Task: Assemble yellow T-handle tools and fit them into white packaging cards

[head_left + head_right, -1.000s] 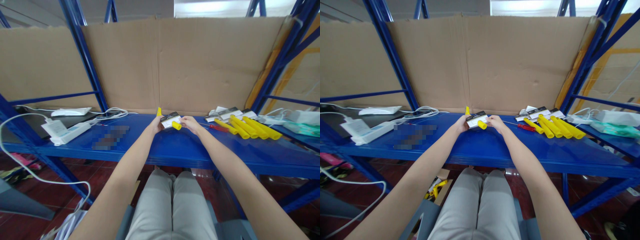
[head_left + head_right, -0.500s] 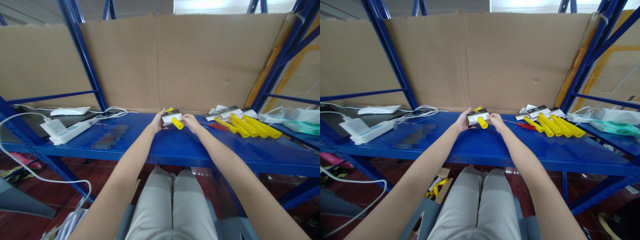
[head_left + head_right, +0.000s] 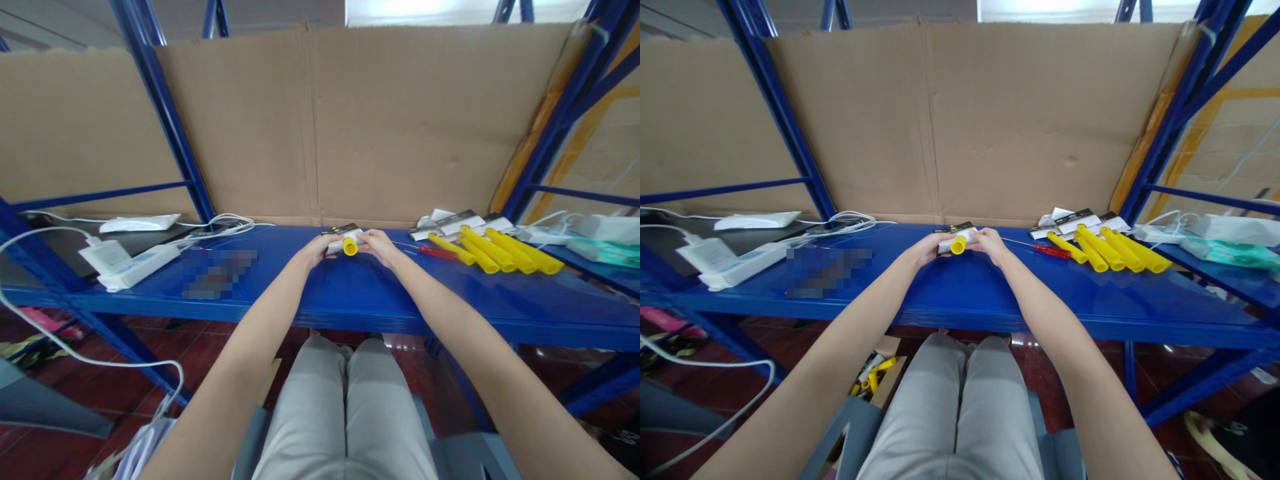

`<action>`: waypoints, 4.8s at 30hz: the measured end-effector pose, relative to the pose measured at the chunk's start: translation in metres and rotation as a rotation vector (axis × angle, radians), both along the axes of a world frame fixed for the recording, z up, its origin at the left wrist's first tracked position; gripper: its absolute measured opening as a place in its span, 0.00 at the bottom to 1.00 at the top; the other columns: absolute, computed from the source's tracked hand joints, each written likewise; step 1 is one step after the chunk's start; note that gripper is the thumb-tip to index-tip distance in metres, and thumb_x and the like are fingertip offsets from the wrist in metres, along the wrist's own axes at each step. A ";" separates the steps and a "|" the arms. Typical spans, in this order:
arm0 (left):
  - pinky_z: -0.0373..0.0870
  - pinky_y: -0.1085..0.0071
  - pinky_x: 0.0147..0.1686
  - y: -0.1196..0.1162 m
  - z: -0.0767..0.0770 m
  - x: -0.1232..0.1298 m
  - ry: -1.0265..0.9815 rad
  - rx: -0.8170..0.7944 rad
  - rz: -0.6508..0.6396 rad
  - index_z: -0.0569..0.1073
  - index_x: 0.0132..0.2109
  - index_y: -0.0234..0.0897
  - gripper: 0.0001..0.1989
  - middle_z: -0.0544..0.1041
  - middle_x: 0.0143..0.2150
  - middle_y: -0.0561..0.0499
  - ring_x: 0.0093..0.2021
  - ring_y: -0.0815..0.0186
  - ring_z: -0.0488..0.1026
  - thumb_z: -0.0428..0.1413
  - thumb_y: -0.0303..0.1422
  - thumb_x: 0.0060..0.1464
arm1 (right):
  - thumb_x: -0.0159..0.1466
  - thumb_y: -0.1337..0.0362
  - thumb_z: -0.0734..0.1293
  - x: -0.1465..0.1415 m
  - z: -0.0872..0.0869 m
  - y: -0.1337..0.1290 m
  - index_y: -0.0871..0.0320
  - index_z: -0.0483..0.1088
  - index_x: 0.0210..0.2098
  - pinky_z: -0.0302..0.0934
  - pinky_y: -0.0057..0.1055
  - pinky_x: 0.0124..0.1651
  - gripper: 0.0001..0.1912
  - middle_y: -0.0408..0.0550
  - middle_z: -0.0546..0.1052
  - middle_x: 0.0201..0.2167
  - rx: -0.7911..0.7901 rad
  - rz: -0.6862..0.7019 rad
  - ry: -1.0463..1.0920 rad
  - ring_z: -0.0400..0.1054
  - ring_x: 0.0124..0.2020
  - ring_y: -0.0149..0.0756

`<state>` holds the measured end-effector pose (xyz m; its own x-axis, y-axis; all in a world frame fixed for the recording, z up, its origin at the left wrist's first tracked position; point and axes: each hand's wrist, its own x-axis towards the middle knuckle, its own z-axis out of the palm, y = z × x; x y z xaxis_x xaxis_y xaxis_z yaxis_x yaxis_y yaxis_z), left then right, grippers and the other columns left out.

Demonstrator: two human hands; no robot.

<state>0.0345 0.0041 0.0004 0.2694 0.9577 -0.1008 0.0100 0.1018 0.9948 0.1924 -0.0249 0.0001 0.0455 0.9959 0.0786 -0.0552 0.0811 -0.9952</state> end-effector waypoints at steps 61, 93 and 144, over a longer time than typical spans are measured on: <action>0.48 0.73 0.18 -0.039 0.006 0.007 0.582 0.467 -0.445 0.76 0.22 0.33 0.17 0.70 0.17 0.52 0.16 0.75 0.57 0.59 0.44 0.45 | 0.51 0.68 0.70 0.033 -0.014 0.040 0.55 0.58 0.27 0.71 0.30 0.36 0.14 0.40 0.72 0.27 0.275 -0.482 0.226 0.71 0.31 0.31; 0.62 0.73 0.22 -0.011 0.007 0.051 0.229 0.053 -0.011 0.74 0.38 0.33 0.24 0.75 0.25 0.45 0.23 0.65 0.69 0.48 0.51 0.58 | 0.55 0.68 0.62 0.034 -0.027 0.059 0.59 0.60 0.46 0.63 0.32 0.51 0.19 0.51 0.68 0.47 0.428 -0.537 -0.048 0.66 0.48 0.34; 0.59 0.80 0.17 -0.004 -0.005 0.055 -0.103 0.061 0.586 0.73 0.42 0.31 0.08 0.76 0.25 0.50 0.16 0.75 0.66 0.55 0.29 0.55 | 0.55 0.63 0.68 0.005 -0.010 0.014 0.61 0.71 0.41 0.62 0.36 0.50 0.14 0.51 0.77 0.40 0.471 -0.073 -0.798 0.70 0.42 0.38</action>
<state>0.0898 -0.0002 -0.0047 -0.3003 0.9529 -0.0425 -0.1273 0.0041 0.9919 0.1973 -0.0112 -0.0104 -0.1347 0.8500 0.5092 0.6530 0.4627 -0.5996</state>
